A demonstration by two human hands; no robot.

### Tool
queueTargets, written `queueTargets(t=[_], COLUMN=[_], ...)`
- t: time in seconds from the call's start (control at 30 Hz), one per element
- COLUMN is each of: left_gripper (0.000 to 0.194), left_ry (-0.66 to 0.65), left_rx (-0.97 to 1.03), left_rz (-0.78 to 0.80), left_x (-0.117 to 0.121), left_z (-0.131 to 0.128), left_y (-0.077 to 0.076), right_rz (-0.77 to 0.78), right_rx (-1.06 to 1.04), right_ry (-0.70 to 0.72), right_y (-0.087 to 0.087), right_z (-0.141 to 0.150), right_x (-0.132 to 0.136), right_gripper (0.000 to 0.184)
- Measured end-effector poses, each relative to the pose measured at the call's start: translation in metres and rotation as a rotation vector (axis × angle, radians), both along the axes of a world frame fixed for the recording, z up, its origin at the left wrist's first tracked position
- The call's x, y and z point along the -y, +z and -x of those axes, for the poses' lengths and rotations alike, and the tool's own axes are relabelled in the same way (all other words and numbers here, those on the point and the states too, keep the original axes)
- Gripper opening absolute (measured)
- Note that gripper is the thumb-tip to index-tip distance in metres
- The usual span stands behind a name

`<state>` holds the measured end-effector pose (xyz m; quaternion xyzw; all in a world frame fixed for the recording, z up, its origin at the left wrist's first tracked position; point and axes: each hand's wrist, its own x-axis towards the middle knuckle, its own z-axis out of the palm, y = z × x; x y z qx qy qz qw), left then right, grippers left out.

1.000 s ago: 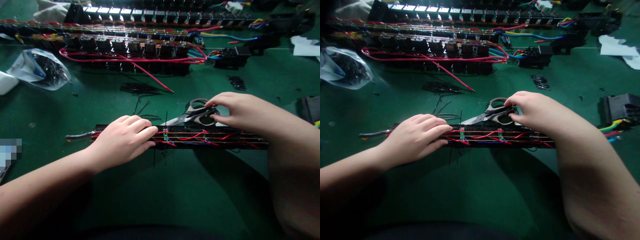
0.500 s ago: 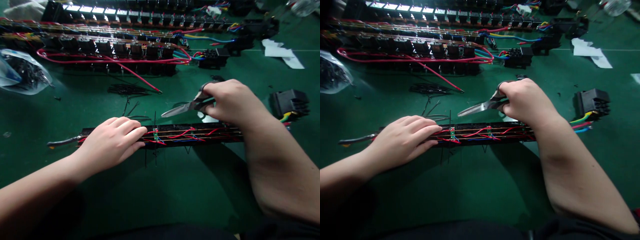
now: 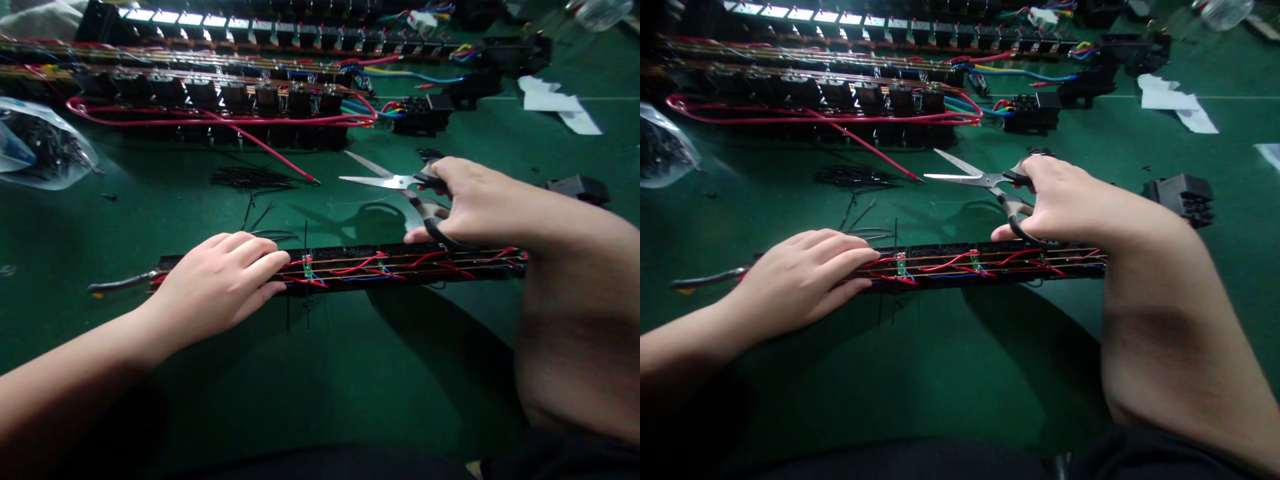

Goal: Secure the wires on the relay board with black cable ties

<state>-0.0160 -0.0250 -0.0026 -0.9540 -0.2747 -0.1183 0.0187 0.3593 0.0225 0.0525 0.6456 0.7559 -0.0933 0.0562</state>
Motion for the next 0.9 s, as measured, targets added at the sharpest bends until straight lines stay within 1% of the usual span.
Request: queueTargets(t=[0.07, 0.1, 0.13, 0.2, 0.27, 0.33, 0.5, 0.67, 0.83, 0.9], left_gripper=[0.025, 0.025, 0.025, 0.023, 0.019, 0.017, 0.018, 0.018, 0.019, 0.02], left_ry=[0.005, 0.005, 0.003, 0.004, 0.014, 0.023, 0.026, 0.019, 0.026, 0.025], left_rx=[0.0, -0.001, -0.002, 0.002, 0.006, 0.004, -0.003, 0.012, 0.006, 0.004], left_rz=[0.003, 0.004, 0.004, 0.002, 0.003, 0.008, 0.008, 0.002, 0.003, 0.005], left_x=[0.0, 0.0, 0.0, 0.0, 0.0, 0.0, 0.001, 0.0, -0.001, 0.0], left_z=[0.0, 0.0, -0.001, -0.001, -0.002, -0.002, -0.003, -0.003, -0.004, -0.004], left_y=[0.0, 0.0, 0.0, 0.0, 0.0, 0.001, 0.002, 0.002, 0.002, 0.003], right_rz=[0.113, 0.18, 0.269, 0.377, 0.44, 0.472, 0.456, 0.434, 0.378, 0.374], right_rx=[0.021, 0.036, 0.029, -0.001, -0.048, -0.093, -0.208, -0.243, -0.303, -0.3], right_ry=[0.002, -0.038, -0.052, -0.067, -0.044, 0.007, 0.156, 0.21, 0.326, 0.339], right_y=[0.012, 0.018, 0.024, 0.031, 0.032, 0.028, 0.013, 0.011, 0.007, 0.005], right_z=[0.002, 0.004, 0.006, 0.013, 0.018, 0.022, 0.024, 0.028, 0.029, 0.028], right_x=[0.006, 0.01, 0.014, 0.022, 0.029, 0.032, 0.033, 0.033, 0.035, 0.035], right_gripper=[0.071, 0.066, 0.062, 0.053, 0.047, 0.048, 0.053, 0.051, 0.048, 0.049])
